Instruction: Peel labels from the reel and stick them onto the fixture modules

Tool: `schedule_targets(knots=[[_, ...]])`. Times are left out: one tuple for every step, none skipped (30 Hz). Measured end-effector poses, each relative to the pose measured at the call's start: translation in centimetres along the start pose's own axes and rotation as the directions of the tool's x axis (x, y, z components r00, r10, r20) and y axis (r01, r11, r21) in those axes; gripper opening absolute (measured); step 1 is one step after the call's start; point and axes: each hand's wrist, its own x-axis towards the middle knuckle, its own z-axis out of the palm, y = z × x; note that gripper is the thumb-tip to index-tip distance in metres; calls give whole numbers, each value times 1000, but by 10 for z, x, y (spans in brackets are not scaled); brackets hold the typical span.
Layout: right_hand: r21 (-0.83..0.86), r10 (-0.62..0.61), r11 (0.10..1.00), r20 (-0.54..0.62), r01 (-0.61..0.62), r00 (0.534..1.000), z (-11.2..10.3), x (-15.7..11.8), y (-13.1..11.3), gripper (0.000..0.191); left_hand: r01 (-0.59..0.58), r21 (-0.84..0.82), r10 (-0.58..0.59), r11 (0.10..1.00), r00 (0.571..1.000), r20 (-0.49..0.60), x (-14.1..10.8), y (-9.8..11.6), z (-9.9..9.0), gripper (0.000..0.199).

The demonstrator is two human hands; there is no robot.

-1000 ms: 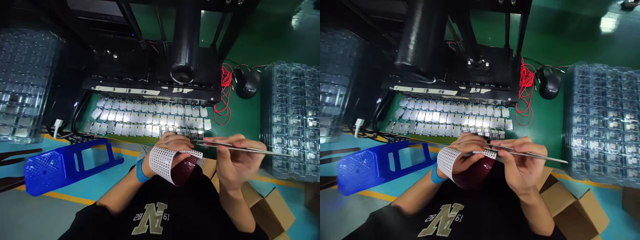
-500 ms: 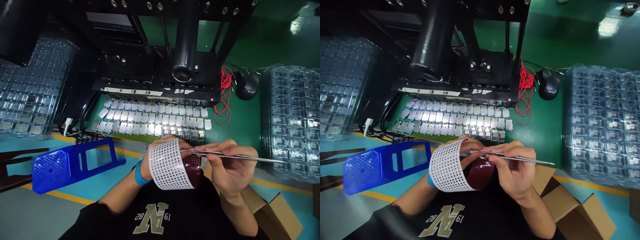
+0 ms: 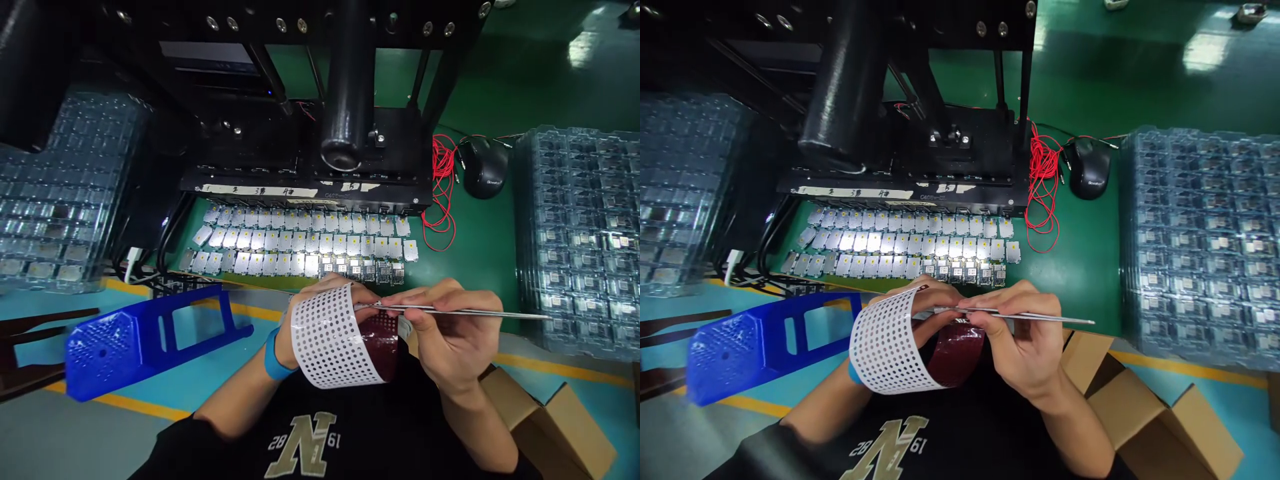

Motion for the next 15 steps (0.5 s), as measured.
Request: schedule_targets(knots=[[4,2,1000,-2,-2,1000,0,0,0,44,5,6,-5,1000,1000,5,0,0,0,18],[11,4,1000,-5,-4,1000,0,0,1,44,15,11,-15,1000,1000,14,-1,0,-1,18],[17,5,1000,-5,-5,1000,0,1,1,44,26,13,-26,1000,999,21,-1,0,-1,19],[22,5,1000,-3,-5,1000,0,1,1,45,38,12,-38,999,999,25,-1,-1,-1,19],[26,5,1000,-2,-5,1000,0,2,1,45,46,8,-46,999,999,26,-2,-1,-1,19],[29,4,1000,-1,-4,1000,0,2,1,45,49,2,-49,999,998,25,-2,-2,-1,19],[31,8,999,-1,-8,1000,0,3,1,46,51,-3,-51,999,998,22,-2,-3,-2,19],[34,16,999,-2,-16,1000,1,3,1,46,49,-5,-49,999,999,20,-2,-3,-2,19],[37,25,999,-6,-25,1000,1,3,1,46,44,-7,-44,999,999,19,-2,-4,-1,19],[40,33,999,-8,-33,999,1,2,1,46,40,-11,-39,999,999,20,-1,-4,-1,19],[43,41,998,-9,-41,999,1,2,1,45,33,-15,-33,999,999,20,-1,-5,-1,19],[49,49,998,-8,-49,999,2,2,1,44,24,-16,-23,1000,1000,18,0,-5,0,18],[56,58,997,-9,-57,998,2,2,1,43,12,-11,-11,1000,1000,18,0,-6,0,18],[63,67,996,-16,-65,998,1,3,1,42,-8,2,8,1000,1000,14,0,-8,1,18],[64,82,995,-30,-80,996,1,4,2,40,-31,25,31,999,999,8,-1,-11,2,17]])
